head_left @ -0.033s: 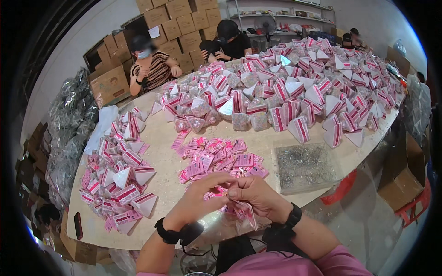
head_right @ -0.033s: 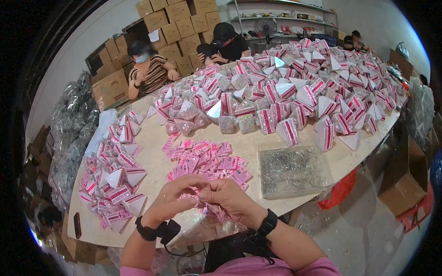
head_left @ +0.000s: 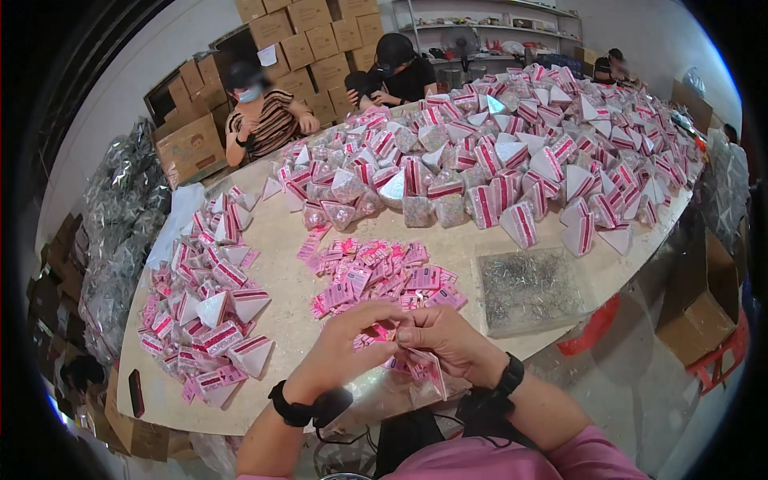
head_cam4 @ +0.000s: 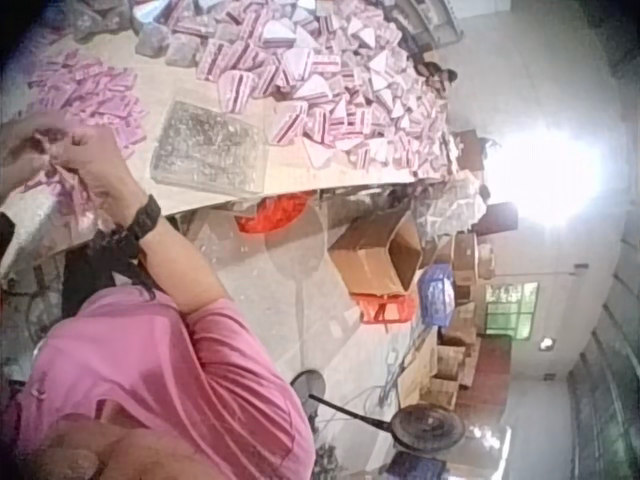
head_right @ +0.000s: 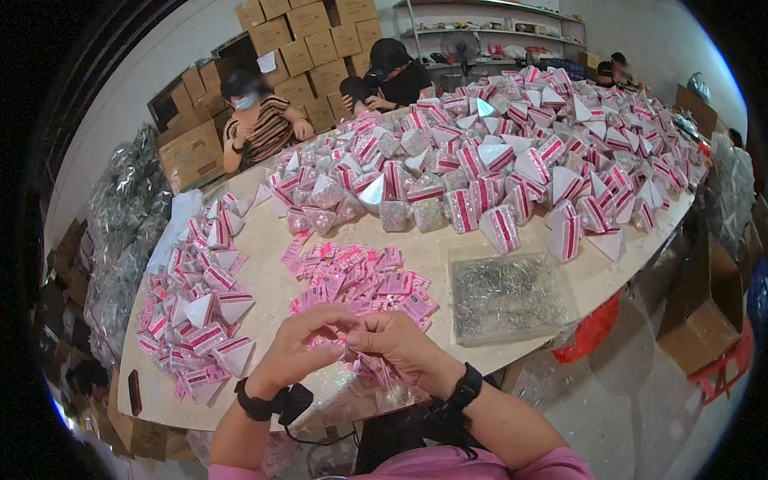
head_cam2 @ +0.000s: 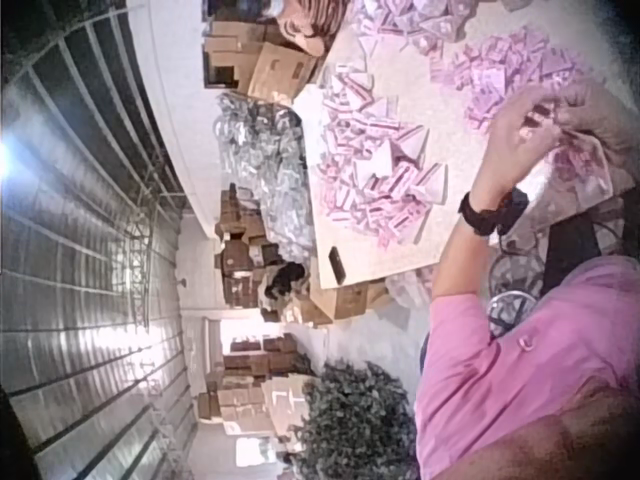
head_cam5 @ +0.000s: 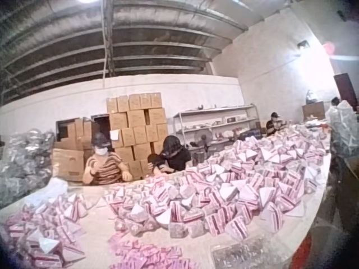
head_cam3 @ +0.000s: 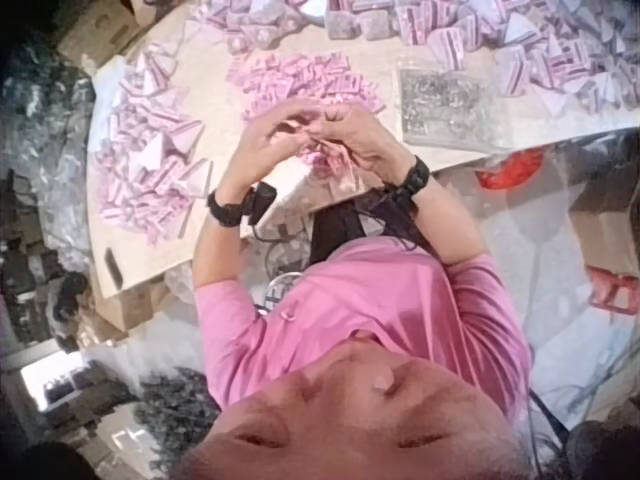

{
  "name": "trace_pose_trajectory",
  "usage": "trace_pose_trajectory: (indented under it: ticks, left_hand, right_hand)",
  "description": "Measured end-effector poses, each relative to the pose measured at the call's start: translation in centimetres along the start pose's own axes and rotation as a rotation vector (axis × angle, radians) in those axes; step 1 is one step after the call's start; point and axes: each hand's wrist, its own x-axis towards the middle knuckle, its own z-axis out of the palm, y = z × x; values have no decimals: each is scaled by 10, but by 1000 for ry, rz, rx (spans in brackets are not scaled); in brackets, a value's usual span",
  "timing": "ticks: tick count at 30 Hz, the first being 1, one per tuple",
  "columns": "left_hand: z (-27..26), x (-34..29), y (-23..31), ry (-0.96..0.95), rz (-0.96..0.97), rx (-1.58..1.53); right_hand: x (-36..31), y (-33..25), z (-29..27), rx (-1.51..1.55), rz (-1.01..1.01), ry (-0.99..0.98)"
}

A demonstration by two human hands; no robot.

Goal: Placing small items into triangular plastic bags and sealing them.

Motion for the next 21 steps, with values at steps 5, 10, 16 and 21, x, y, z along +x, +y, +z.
trace_pose_trajectory:
  ticks: [5,10,16,21]
  left_hand:
    - [4,-10,-2,85,42,350]
    - [17,-14,-4,182,110,412]
    - [24,-22,-16,236,-195,-87]
    - [33,-35,-26,316,-223,-155]
  right_hand:
    - [1,8,0,22,-34,-19]
    - [-2,6,10,-97,-39,-5]
    - [-11,1,24,-556,-88,89]
    - [-14,12,35,-995,-190,250]
